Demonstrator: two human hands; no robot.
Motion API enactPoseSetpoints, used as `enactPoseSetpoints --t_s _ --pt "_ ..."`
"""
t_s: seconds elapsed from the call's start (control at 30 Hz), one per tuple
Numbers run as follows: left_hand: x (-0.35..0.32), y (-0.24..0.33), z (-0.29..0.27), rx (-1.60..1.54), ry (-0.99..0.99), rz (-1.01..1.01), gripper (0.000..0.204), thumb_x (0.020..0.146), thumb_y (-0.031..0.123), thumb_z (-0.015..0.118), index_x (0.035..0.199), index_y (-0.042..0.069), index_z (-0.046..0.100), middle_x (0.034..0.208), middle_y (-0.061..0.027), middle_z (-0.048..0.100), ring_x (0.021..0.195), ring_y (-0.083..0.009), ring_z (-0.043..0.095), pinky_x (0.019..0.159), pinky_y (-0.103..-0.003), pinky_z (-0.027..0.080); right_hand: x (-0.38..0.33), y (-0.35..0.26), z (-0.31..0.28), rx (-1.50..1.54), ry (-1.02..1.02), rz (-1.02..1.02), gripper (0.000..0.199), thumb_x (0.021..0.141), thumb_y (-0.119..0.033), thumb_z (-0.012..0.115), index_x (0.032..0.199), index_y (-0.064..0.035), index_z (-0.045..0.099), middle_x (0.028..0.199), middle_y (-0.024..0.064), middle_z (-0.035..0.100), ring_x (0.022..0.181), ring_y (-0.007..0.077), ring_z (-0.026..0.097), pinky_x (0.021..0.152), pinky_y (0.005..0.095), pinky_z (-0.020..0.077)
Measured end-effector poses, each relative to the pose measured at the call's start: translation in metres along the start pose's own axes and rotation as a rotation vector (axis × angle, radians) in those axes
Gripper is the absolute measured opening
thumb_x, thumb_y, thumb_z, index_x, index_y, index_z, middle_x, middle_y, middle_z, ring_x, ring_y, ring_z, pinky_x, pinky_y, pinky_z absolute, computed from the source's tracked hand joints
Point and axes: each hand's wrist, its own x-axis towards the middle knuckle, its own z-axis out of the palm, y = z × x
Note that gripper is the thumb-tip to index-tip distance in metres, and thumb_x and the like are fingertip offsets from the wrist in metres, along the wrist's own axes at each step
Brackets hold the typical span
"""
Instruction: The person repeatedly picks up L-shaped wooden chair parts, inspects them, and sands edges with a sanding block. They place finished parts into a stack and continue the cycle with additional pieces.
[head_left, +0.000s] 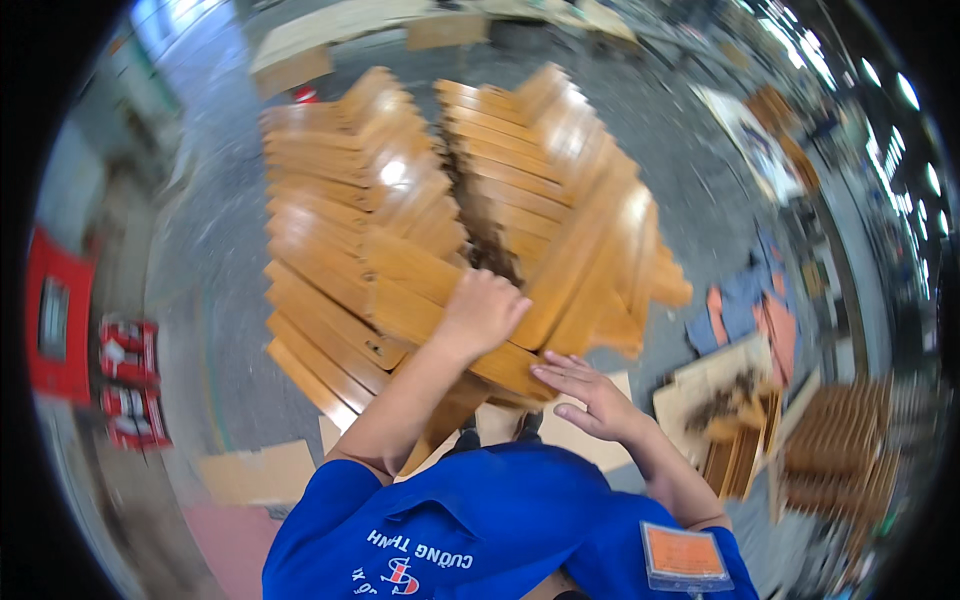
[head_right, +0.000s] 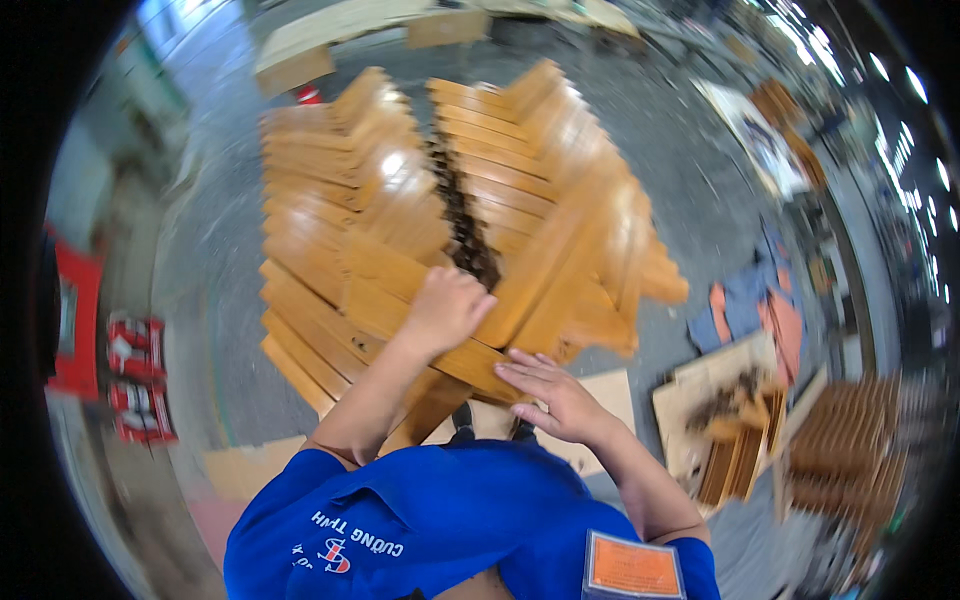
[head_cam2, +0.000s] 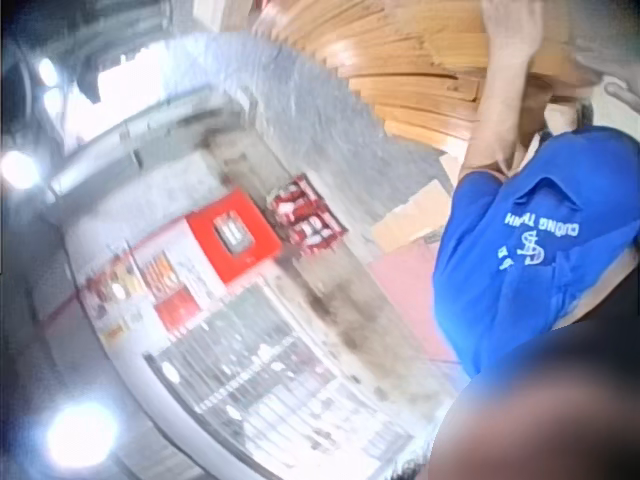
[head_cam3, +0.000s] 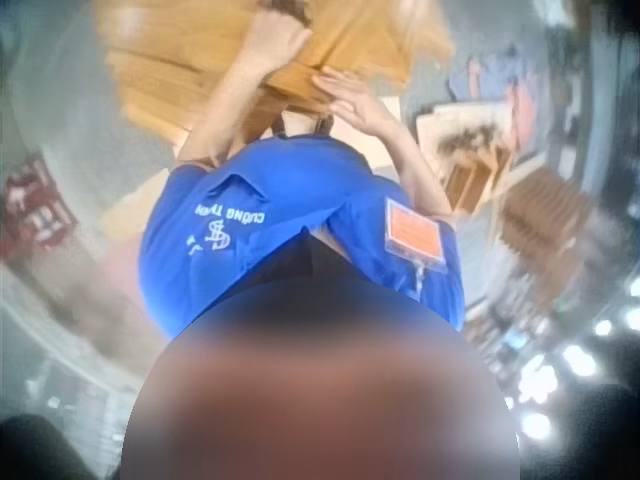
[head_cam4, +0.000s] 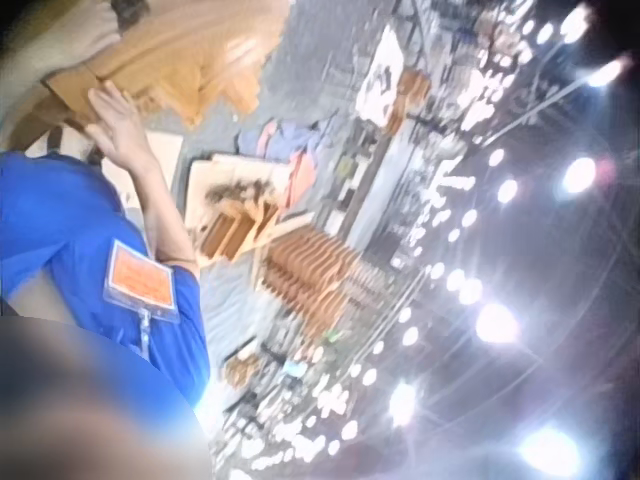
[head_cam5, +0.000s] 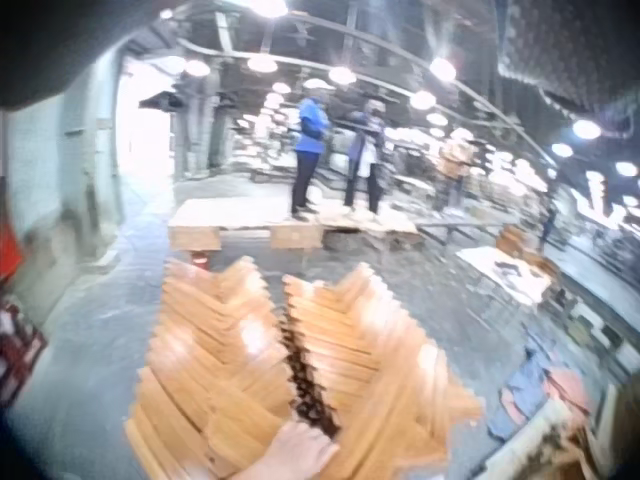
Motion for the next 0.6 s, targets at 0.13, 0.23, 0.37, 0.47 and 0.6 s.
enactPoseSetpoints --t_s 0.13,0.23,0.37,0.47,0.6 --pt "-0.001 -0.003 0.005 -0.018 -0.011 0.036 0.023 0.085 0.024 0.058 0.073 0.006 0.061 0.078 -0.0108 0.061 0.083 -0.0308 0.054 0.078 -0.043 0.04 -0.086 0.008 0.03 0.189 0.426 0.35 0.051 0.088 -0.034 0.057 0.131 -0.0071 0.05 0.129 0.0193 0.052 0.125 0.0362 0.044 0.103 0.0458 0.0357" --pt "-0.004 -0.003 0.01 0.001 0.016 0.122 0.019 0.083 0.02 0.059 0.072 0.005 0.058 0.074 -0.0132 0.058 0.074 -0.0334 0.054 0.067 -0.045 0.04 -0.181 0.03 0.07 -0.017 0.428 0.961 0.053 0.085 -0.039 0.059 0.126 -0.0063 0.053 0.126 0.0184 0.053 0.118 0.0362 0.049 0.096 0.0457 0.0416" --pt "0.003 0.003 0.007 -0.008 -0.108 0.044 0.02 0.088 0.015 0.054 0.094 -0.001 0.064 0.099 -0.0225 0.061 0.094 -0.039 0.056 0.083 -0.044 0.043 -0.292 0.025 0.164 0.062 -0.031 1.389 0.059 0.082 -0.045 0.062 0.127 -0.0065 0.053 0.123 0.0184 0.056 0.114 0.0335 0.053 0.091 0.0421 0.0454" --pt "0.024 0.031 -0.01 0.046 -0.046 0.043 0.025 0.091 0.016 0.052 0.105 -0.003 0.06 0.114 -0.0209 0.056 0.106 -0.0368 0.052 0.093 -0.041 0.04 -0.328 0.003 0.237 0.332 0.12 1.25 0.057 0.084 -0.046 0.061 0.124 -0.0051 0.055 0.118 0.0177 0.06 0.109 0.0311 0.058 0.089 0.0405 0.0465" --pt "0.044 0.141 -0.003 -0.117 -0.066 0.235 0.026 0.089 0.012 0.053 0.109 -0.003 0.058 0.115 -0.0193 0.055 0.108 -0.0352 0.051 0.095 -0.041 0.038 -0.369 -0.034 0.281 0.825 0.48 1.082 0.043 0.087 -0.038 0.056 0.108 -0.0006 0.064 0.105 0.0201 0.065 0.097 0.032 0.063 0.084 0.0406 0.0472"
